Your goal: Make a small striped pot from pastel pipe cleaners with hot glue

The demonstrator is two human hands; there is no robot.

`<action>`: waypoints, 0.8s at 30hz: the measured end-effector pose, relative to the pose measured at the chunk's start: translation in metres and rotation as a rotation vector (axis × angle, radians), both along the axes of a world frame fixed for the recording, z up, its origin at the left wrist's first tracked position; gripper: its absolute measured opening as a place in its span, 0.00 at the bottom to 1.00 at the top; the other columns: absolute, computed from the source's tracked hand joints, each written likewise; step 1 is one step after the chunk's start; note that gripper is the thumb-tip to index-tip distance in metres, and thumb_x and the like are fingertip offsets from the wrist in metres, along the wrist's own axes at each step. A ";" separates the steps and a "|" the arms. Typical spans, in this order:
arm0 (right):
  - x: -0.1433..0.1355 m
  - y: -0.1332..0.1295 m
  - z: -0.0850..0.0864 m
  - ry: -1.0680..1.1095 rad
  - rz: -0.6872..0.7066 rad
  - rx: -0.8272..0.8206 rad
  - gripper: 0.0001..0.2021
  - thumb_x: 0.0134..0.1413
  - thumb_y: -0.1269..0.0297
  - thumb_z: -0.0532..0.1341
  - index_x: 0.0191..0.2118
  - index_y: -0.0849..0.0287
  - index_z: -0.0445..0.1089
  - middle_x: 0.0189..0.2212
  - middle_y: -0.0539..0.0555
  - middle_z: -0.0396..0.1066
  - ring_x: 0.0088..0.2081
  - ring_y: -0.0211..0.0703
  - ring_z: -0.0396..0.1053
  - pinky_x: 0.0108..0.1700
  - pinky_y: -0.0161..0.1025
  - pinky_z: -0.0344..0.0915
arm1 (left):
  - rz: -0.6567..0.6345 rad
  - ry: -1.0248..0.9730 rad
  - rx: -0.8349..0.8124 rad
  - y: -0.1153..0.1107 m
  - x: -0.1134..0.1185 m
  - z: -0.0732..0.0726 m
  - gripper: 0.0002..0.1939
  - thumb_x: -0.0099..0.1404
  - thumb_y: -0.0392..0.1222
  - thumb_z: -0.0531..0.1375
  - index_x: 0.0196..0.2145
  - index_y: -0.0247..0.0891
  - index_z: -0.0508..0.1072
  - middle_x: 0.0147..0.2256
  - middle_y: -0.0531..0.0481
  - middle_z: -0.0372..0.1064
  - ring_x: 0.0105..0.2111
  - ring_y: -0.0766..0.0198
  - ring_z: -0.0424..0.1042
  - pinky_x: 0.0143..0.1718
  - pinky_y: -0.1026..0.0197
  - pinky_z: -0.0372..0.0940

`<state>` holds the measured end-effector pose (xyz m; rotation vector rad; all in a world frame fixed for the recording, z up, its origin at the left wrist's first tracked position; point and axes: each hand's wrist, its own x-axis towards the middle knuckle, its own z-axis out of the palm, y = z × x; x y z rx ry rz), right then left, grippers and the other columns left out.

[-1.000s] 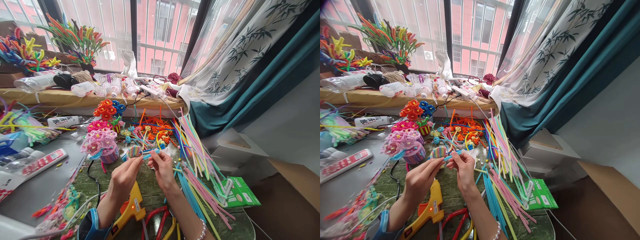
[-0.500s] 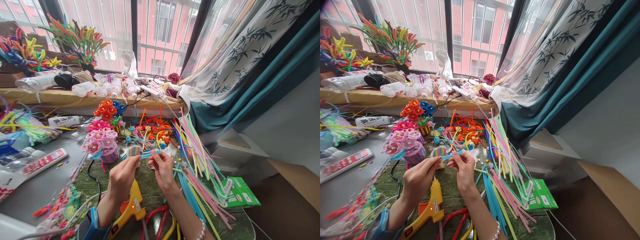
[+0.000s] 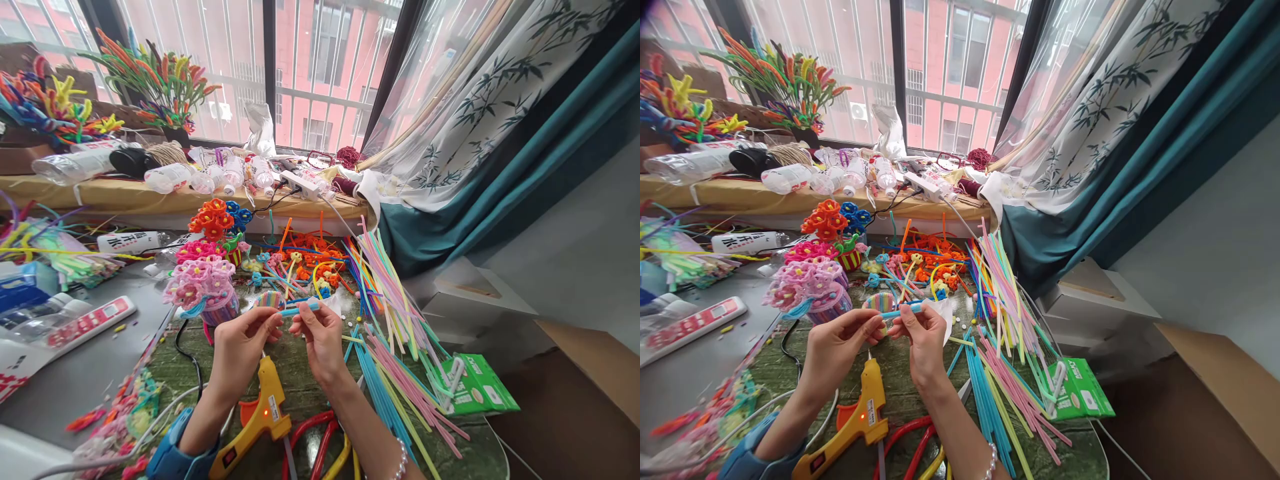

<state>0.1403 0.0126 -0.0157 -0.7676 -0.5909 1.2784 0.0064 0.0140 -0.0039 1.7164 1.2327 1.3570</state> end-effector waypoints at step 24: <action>0.023 0.004 -0.006 -1.108 0.073 0.470 0.11 0.63 0.62 0.58 0.37 0.55 0.78 0.31 0.55 0.77 0.33 0.45 0.72 0.37 0.38 0.64 | -0.023 0.329 0.169 0.008 -0.011 0.000 0.10 0.63 0.40 0.57 0.32 0.38 0.78 0.21 0.54 0.76 0.19 0.66 0.74 0.23 0.68 0.66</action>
